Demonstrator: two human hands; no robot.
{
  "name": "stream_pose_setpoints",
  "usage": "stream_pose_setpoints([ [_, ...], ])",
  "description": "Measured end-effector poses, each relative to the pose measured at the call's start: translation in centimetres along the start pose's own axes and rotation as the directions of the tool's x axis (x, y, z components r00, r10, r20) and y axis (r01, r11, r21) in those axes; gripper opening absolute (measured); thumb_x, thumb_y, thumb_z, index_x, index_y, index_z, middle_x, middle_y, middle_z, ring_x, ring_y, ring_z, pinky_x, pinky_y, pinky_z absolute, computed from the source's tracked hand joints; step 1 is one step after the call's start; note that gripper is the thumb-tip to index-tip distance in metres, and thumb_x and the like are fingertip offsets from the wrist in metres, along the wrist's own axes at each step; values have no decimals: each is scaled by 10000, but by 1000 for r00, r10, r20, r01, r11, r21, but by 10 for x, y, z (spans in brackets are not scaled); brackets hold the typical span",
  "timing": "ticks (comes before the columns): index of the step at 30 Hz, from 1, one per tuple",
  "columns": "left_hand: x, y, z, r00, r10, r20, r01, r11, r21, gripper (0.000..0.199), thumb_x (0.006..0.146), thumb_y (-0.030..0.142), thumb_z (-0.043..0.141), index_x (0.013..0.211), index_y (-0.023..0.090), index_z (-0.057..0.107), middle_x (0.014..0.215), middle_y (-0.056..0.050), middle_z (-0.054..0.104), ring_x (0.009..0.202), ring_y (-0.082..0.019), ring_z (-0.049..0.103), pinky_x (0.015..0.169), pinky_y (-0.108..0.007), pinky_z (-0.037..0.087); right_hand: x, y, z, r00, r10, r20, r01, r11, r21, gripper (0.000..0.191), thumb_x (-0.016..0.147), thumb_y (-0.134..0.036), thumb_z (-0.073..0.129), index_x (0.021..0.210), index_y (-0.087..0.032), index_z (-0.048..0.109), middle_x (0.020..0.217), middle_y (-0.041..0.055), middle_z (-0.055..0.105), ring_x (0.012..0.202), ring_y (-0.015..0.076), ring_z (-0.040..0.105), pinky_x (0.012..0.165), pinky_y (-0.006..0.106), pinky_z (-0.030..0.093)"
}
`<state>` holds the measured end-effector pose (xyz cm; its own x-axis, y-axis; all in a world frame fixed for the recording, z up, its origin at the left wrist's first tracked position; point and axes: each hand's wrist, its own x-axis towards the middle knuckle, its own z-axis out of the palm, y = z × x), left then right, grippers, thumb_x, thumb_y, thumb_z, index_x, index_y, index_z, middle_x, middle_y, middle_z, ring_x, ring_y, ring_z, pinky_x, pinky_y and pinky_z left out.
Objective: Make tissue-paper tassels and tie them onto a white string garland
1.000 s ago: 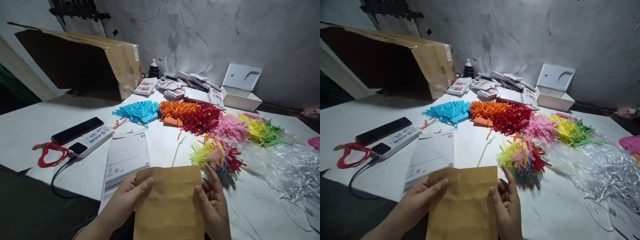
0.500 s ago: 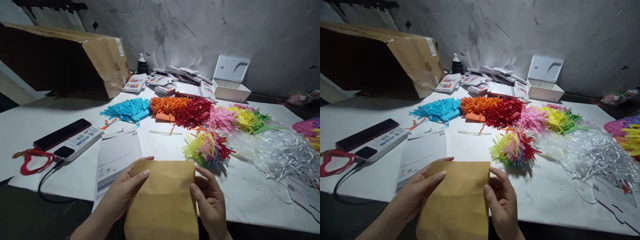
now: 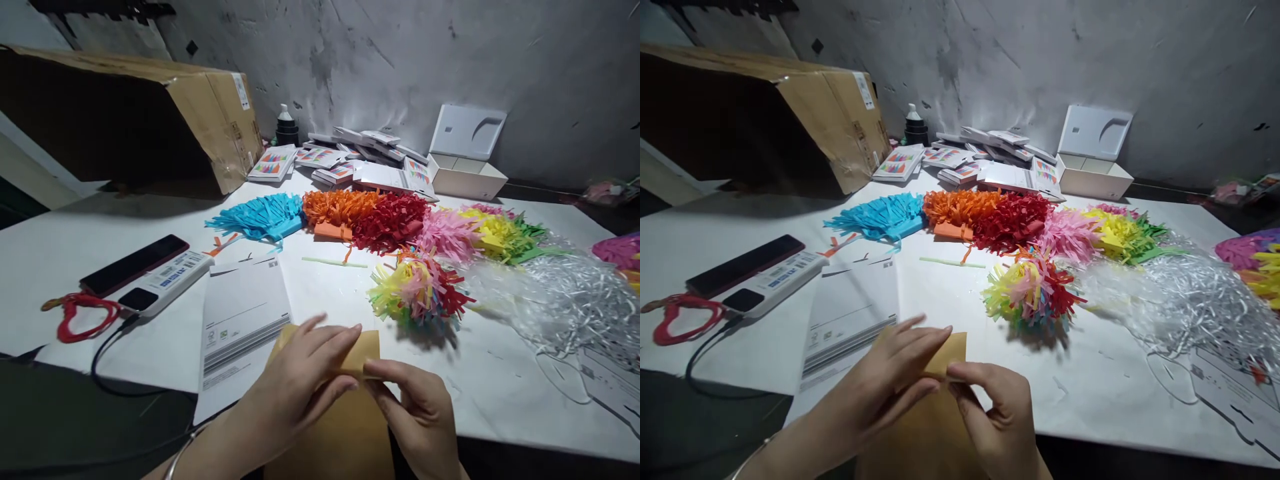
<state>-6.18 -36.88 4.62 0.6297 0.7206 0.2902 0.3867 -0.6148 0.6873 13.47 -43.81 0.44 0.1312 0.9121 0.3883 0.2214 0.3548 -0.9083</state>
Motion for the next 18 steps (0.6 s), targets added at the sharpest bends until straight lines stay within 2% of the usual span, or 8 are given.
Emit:
stream_pose_setpoints([
  [2,4,1,3,998,1,59,1,1000,-31,427,948,329,575,1374,301,589,1168,-85,742,1025,-276,690,934,-372,515,0,-2,-1,1000,8,-16,-7,1000,22,243,860,-189,721,1072,-300,766,906,22,794,794,184,763,719,247,626],
  [4,5,0,6,995,-4,101,7,1000,-28,397,959,333,558,1350,295,611,1086,-84,768,926,-262,716,793,-311,529,1,-3,-2,999,19,-46,-18,1000,14,247,850,-185,733,1066,-302,765,908,12,795,791,178,763,722,234,623],
  [10,1,-5,11,986,-39,163,31,998,48,360,989,370,492,1318,319,628,922,-66,786,806,-234,723,692,-273,504,3,-11,1,995,35,-89,-39,998,-40,174,838,-183,728,991,-249,779,850,23,796,714,186,764,666,233,631],
  [14,-1,-6,10,982,48,184,-76,985,152,330,1021,327,420,1259,274,643,811,-57,765,696,-223,698,600,-283,437,5,-17,4,996,41,-75,-45,997,-55,161,835,-172,718,970,-236,778,830,22,794,685,176,760,655,219,630],
  [18,-1,-5,10,975,179,135,-204,957,205,303,1025,262,391,1208,224,631,744,-46,736,632,-206,666,568,-281,422,7,-19,4,998,31,-63,-38,994,-105,123,857,-182,695,951,-224,762,810,20,782,672,166,747,643,216,622],
])
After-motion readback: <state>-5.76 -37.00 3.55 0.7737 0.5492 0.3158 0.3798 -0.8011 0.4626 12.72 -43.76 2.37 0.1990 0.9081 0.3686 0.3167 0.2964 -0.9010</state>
